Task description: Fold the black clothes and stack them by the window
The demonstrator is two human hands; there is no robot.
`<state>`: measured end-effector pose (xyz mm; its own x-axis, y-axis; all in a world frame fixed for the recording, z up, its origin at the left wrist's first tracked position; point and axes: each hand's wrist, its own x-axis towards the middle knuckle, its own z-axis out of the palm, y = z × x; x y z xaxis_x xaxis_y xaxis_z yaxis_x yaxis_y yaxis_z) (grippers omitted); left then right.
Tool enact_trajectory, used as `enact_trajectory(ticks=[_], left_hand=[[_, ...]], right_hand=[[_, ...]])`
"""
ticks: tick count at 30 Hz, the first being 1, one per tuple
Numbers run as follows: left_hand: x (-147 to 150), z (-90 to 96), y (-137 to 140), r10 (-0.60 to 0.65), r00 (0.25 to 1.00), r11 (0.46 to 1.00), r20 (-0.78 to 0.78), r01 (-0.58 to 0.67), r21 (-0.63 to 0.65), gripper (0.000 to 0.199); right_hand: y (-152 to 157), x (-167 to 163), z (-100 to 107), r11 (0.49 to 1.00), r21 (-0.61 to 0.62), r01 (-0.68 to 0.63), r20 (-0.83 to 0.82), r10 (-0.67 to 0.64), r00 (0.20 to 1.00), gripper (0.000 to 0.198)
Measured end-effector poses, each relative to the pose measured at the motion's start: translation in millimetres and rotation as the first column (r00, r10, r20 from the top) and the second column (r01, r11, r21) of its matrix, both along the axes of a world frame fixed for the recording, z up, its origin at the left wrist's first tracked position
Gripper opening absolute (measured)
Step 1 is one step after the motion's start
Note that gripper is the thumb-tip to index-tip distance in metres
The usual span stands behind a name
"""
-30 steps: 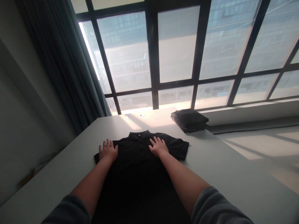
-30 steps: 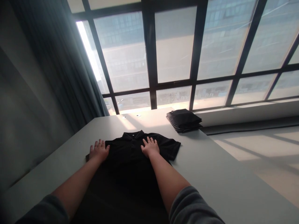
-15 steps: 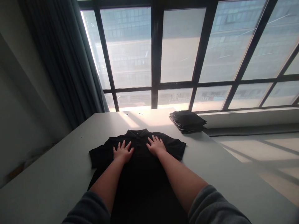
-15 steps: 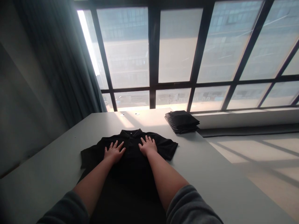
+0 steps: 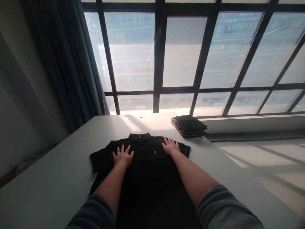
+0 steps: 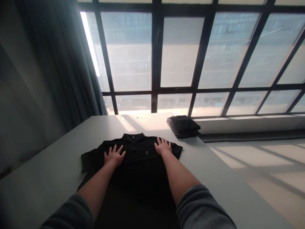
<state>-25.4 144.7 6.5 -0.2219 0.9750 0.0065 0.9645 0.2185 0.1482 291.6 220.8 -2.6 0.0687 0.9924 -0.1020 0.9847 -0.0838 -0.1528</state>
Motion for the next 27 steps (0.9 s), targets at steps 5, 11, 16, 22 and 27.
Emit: enact_trajectory(ticks=[5,11,16,22,27], left_hand=[[-1,-4.2,2,0.003,1.000,1.000,0.002,-0.003,0.022,0.070],[-1,-6.0,3,0.006,1.000,1.000,0.001,-0.006,0.012,0.071],[0,-4.7,2,0.004,1.000,1.000,0.009,-0.004,0.014,0.071],[-1,-5.7,2,0.006,1.000,1.000,0.011,-0.006,0.023,0.070],[4,2.2,-2,0.011,1.000,0.999,-0.011,-0.011,0.051,0.066]], right_hand=[[1,53,-5,0.998,-0.011,0.066,0.057,-0.065,0.996,0.068],[9,77,-9,0.999,-0.015,0.037,0.098,-0.035,0.995,0.067],[16,80,1,1.000,-0.016,0.011,0.120,-0.009,0.993,0.064],[-2,65,23,0.994,0.104,0.026,0.155,-0.042,0.987,0.067],[-41,1,40,0.973,0.228,-0.037,0.145,0.004,0.989,0.070]])
